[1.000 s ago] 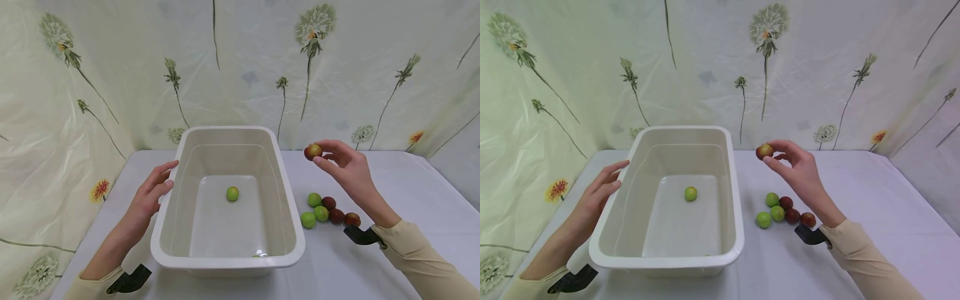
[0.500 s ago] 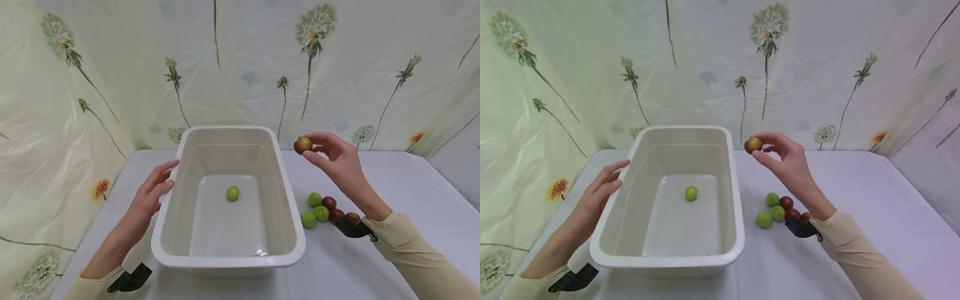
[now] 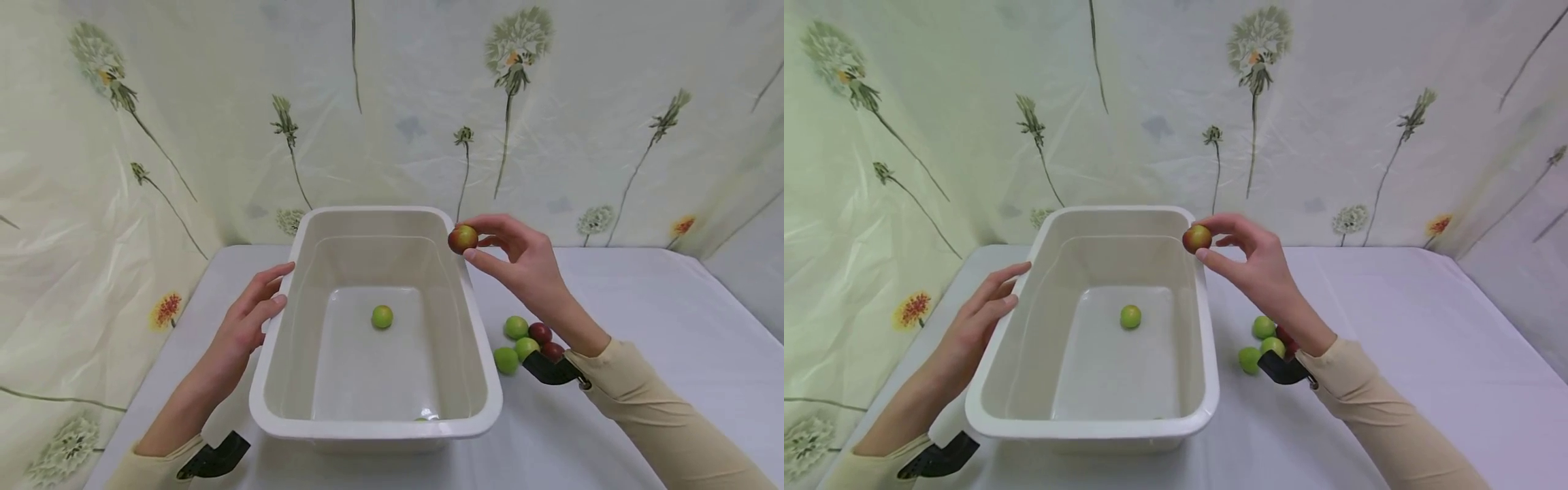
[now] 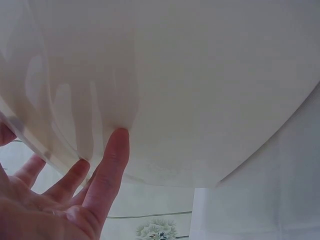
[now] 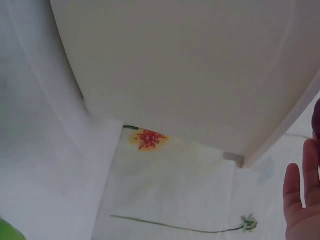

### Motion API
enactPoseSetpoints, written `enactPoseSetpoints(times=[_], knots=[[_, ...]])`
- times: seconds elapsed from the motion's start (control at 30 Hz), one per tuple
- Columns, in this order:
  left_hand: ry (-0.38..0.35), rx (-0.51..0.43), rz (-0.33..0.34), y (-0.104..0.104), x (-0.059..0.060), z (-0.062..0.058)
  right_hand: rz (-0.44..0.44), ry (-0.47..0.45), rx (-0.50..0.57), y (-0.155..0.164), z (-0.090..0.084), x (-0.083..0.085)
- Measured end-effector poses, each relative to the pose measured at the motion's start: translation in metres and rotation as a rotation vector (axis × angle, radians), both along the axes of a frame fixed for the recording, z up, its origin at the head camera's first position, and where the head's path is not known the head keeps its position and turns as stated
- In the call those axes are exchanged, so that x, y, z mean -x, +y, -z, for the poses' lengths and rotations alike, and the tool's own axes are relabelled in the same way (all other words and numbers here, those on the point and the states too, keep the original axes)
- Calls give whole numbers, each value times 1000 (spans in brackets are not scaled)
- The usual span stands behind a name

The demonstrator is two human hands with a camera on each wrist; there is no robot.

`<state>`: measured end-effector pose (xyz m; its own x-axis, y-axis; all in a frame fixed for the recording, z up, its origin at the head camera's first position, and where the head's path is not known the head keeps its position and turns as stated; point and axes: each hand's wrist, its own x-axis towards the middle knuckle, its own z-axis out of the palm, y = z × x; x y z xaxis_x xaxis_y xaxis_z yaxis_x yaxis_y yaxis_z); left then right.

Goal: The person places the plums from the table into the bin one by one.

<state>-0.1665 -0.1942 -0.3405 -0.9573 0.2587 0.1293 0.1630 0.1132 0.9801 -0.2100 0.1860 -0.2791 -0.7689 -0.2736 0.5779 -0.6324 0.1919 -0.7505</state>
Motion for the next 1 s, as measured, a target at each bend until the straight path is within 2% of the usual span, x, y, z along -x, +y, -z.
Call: enactPoseSetpoints(times=[0.17,0.53,0.83,1.0], knots=[[6,6,-3,0,0,0,6,-17,-67,-8,-3,-4],[9,-1,-2,1,0,1,-33,-53,-144,-34,-10,-5],[7,-11,0,2,1,2,-64,-83,-285,-49,-11,-8],[8,-10,-2,1,1,2,-85,-125,-392,-48,-3,1]])
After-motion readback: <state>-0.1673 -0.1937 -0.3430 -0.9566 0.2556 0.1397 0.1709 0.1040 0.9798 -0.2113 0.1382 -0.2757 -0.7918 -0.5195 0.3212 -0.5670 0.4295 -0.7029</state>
